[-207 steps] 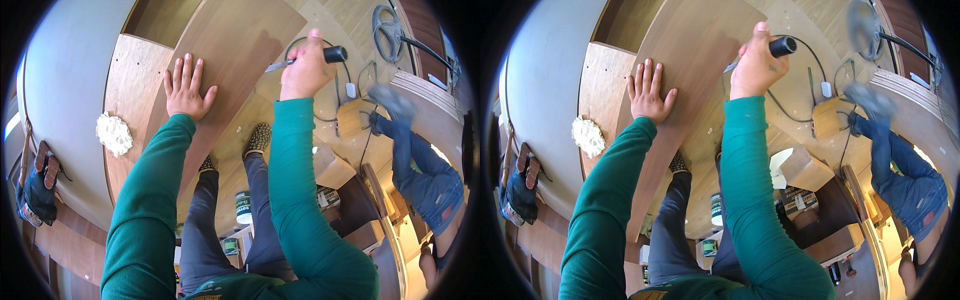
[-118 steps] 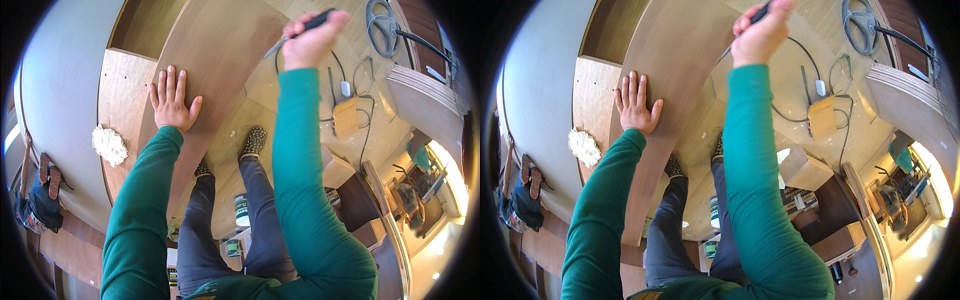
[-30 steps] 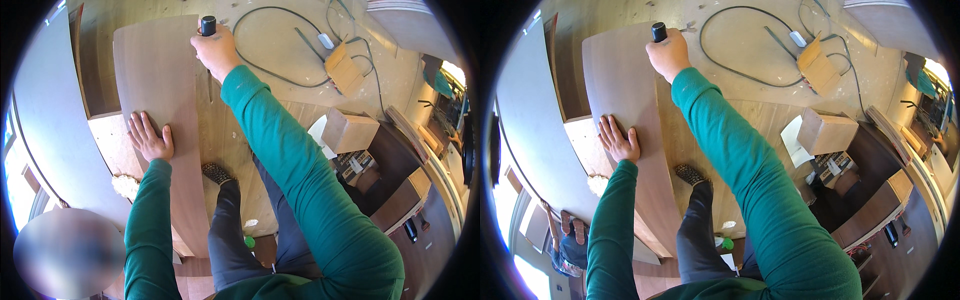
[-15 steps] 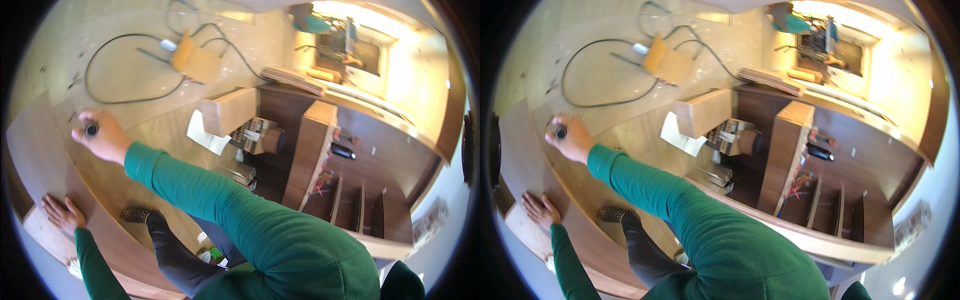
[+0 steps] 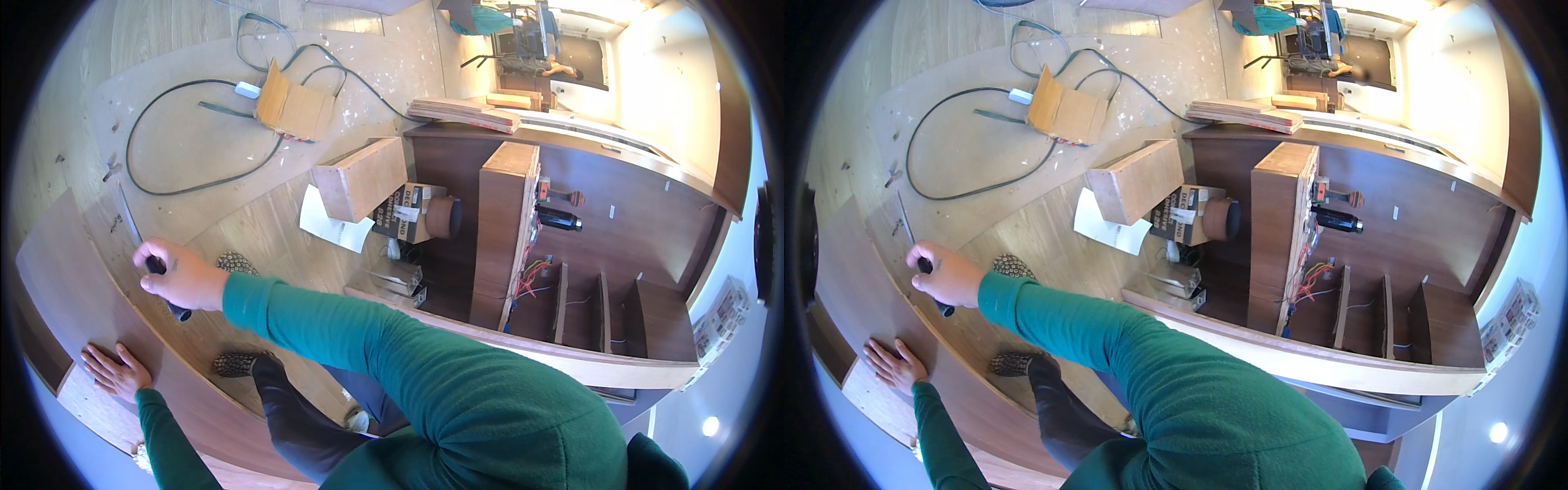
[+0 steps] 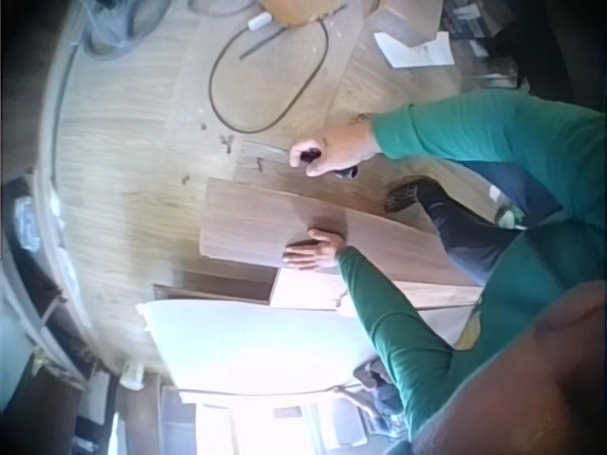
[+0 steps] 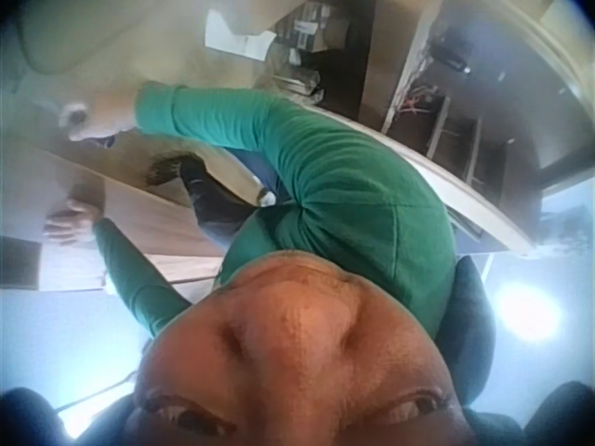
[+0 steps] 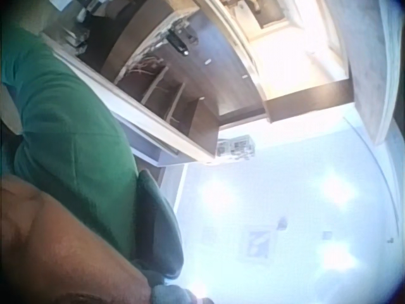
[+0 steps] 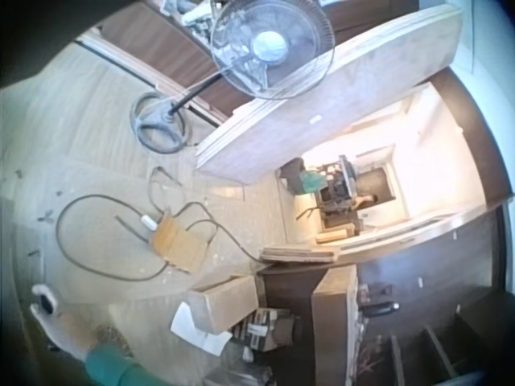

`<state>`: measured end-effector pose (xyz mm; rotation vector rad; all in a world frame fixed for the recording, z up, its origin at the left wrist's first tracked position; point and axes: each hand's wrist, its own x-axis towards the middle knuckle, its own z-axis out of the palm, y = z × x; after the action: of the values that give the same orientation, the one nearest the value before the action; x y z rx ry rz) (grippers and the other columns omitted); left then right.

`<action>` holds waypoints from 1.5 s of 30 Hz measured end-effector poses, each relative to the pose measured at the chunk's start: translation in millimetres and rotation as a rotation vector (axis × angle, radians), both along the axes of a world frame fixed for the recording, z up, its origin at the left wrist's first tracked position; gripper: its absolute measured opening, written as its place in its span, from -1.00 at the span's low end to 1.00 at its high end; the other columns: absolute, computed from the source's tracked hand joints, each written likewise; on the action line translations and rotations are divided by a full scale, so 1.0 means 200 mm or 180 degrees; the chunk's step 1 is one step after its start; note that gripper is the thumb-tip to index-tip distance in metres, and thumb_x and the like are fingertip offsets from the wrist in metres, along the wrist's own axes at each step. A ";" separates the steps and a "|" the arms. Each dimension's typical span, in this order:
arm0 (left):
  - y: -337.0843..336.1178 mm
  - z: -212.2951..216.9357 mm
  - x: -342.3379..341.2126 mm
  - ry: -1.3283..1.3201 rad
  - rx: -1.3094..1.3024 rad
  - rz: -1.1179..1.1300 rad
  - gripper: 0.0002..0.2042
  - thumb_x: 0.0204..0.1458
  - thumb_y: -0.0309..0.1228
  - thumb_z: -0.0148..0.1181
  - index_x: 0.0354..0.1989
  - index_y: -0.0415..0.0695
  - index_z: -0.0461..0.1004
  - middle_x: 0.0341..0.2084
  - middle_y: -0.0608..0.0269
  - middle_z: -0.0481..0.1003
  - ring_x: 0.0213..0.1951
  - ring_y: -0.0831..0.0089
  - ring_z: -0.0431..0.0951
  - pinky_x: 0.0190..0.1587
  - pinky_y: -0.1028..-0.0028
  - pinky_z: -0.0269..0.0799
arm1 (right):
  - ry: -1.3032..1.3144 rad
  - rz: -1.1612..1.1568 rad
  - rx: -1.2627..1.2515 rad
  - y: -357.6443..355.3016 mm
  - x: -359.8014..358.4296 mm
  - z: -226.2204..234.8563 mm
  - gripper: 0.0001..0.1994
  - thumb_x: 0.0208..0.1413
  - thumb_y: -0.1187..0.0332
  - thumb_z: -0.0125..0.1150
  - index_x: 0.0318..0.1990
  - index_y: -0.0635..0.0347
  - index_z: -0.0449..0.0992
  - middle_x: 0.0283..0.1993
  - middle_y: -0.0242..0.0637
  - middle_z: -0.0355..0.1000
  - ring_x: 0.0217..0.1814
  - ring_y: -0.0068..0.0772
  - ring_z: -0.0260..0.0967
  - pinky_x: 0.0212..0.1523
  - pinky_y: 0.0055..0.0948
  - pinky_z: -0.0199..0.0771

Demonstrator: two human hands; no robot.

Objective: The person uses a knife to shave the edge of a long curved wood panel, moving it repeatedly along the side, and then picks up a small metal object to inspect it before returning to the wood panel.

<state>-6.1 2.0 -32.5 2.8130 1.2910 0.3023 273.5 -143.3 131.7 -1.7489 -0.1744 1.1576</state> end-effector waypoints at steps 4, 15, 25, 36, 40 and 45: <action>-0.01 0.01 0.01 -0.0015 -0.0042 -0.0010 -0.29 0.25 0.27 -0.28 0.49 0.19 0.00 0.49 0.35 -0.02 0.48 0.25 -0.01 0.42 -0.11 -0.14 | 0.0427 -0.0800 -0.0011 0.05 -0.04 0.05 -0.56 0.12 0.52 0.15 0.16 0.31 0.24 -0.31 -0.17 0.41 -0.47 -0.52 0.39 -0.56 -0.41 0.43; -0.01 0.02 0.02 -0.0041 -0.0056 0.0015 -0.30 0.25 0.24 -0.25 0.50 0.20 0.00 0.49 0.37 -0.02 0.48 0.27 -0.01 0.43 -0.08 -0.16 | 0.1412 -0.0688 -0.0190 0.13 -0.08 -0.02 -0.75 0.24 0.44 -0.01 0.04 0.26 0.28 -0.56 -0.26 0.30 -0.71 -0.46 0.30 -0.75 -0.37 0.37; 0.00 0.02 0.00 -0.0019 -0.0032 0.0046 -0.30 0.25 0.25 -0.26 0.50 0.22 -0.02 0.50 0.38 -0.04 0.49 0.26 -0.04 0.44 -0.08 -0.18 | 0.1260 -0.0695 -0.0349 0.18 -0.10 -0.02 -0.67 0.31 0.38 -0.05 0.17 0.30 0.23 -0.50 -0.29 0.29 -0.69 -0.50 0.30 -0.73 -0.42 0.37; 0.00 0.02 0.00 0.0046 -0.0031 0.0046 -0.30 0.25 0.26 -0.26 0.49 0.20 0.00 0.49 0.35 -0.01 0.47 0.23 0.00 0.43 -0.07 -0.14 | 0.1118 -0.0812 -0.0377 0.18 -0.11 -0.05 -0.54 0.31 0.41 0.02 0.31 0.29 0.12 -0.46 -0.22 0.34 -0.66 -0.49 0.32 -0.71 -0.41 0.38; 0.01 0.01 -0.02 0.0089 -0.0014 0.0066 -0.30 0.25 0.26 -0.26 0.49 0.19 0.01 0.49 0.34 0.00 0.47 0.22 0.02 0.43 -0.07 -0.14 | 0.0902 -0.0676 -0.0155 0.18 -0.12 -0.03 -0.55 0.29 0.41 0.03 0.29 0.26 0.14 -0.43 -0.21 0.36 -0.65 -0.46 0.34 -0.69 -0.39 0.40; -0.03 -0.01 0.02 0.0046 -0.0115 0.0064 -0.29 0.25 0.26 -0.26 0.49 0.18 0.02 0.48 0.34 0.01 0.47 0.22 0.02 0.43 -0.07 -0.13 | 0.1788 -0.0855 0.0689 0.12 -0.07 -0.12 -0.64 0.28 0.40 0.02 0.22 0.11 0.25 -0.32 -0.20 0.43 -0.51 -0.37 0.48 -0.54 -0.42 0.51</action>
<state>-1.3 -3.8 -34.2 2.7793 1.3146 0.2570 259.5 -119.3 107.7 -1.1641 0.2588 1.3247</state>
